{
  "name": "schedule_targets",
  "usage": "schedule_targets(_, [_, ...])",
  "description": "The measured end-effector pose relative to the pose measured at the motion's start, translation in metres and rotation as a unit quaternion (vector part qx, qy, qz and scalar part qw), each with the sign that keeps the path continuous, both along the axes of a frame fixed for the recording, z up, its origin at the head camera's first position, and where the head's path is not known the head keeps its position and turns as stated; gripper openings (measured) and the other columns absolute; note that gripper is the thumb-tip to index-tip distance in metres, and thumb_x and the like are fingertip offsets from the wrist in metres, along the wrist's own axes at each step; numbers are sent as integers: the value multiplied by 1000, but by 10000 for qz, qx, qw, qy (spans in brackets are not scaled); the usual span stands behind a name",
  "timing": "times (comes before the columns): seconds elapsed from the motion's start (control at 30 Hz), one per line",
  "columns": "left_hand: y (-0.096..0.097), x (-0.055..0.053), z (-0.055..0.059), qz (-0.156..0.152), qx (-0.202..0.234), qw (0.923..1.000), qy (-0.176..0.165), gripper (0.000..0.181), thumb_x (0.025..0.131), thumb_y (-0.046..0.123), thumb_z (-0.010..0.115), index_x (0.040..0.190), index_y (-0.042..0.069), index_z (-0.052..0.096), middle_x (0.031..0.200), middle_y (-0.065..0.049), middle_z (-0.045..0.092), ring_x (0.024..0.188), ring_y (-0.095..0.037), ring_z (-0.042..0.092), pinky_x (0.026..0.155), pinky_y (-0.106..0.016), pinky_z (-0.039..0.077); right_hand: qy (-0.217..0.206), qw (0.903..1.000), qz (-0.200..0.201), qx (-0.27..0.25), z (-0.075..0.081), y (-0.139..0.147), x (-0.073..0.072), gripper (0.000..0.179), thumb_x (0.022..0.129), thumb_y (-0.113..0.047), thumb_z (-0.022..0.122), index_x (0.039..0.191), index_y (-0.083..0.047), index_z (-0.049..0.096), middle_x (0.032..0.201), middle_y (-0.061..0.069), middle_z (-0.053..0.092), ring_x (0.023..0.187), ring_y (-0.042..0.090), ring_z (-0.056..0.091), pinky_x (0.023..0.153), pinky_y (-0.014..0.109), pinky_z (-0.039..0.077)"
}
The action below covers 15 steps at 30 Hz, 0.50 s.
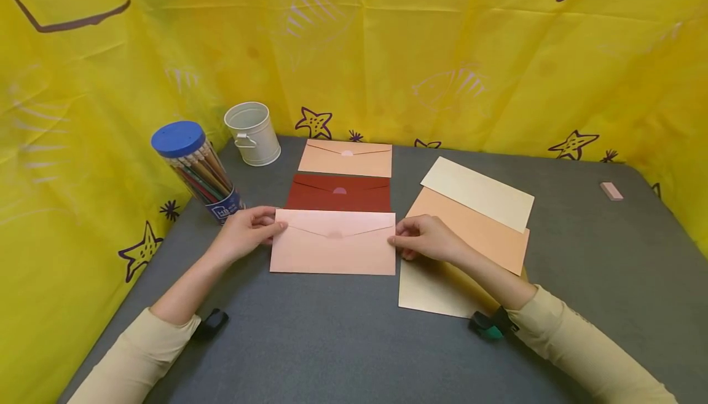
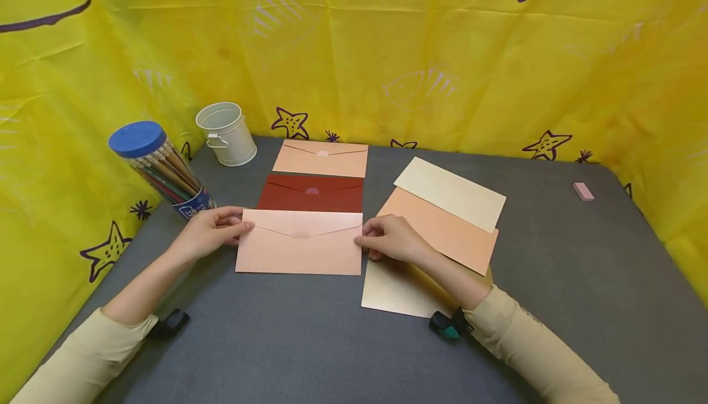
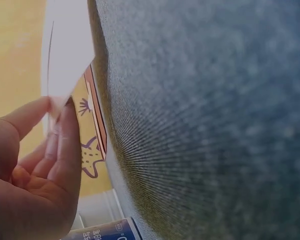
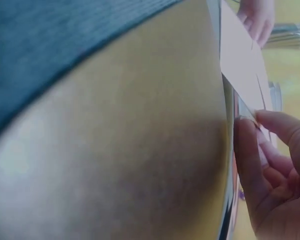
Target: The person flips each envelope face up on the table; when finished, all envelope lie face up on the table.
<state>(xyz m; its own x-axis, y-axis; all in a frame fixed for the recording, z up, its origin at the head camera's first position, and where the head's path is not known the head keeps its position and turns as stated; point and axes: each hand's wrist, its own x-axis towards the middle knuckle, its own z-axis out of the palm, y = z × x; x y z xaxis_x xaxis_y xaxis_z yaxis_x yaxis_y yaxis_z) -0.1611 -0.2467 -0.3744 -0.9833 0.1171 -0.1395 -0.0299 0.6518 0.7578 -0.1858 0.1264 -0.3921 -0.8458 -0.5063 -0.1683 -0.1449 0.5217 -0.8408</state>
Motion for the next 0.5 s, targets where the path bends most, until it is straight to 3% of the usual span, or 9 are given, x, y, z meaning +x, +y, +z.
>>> schedule_targets(0.1, [1, -2, 0, -129, -300, 9995, 39, 59, 91, 29, 70, 135, -7, 51, 103, -17, 66, 78, -19, 65, 68, -29, 53, 128, 9996, 49, 247, 0, -1, -1, 18, 88, -25, 74, 83, -9, 69, 62, 1, 62, 54, 17, 61, 54, 29, 50])
schedule_targets(0.27, [2, -3, -1, -213, -648, 9976, 93, 61, 89, 26, 72, 137, -4, 51, 107, -15, 66, 89, -23, 64, 72, -32, 48, 148, 9987, 81, 473, -1, -3, -1, 21, 86, -28, 75, 80, -9, 68, 59, 1, 60, 47, 16, 59, 50, 28, 48])
schedule_targets(0.5, [2, -2, -3, -212, -714, 9972, 120, 58, 88, 23, 73, 135, -4, 53, 108, -15, 66, 95, -27, 64, 80, -39, 49, 165, 9975, 27, 692, -1, -6, 0, 24, 84, -30, 78, 75, -10, 69, 58, 0, 61, 47, 15, 60, 50, 27, 48])
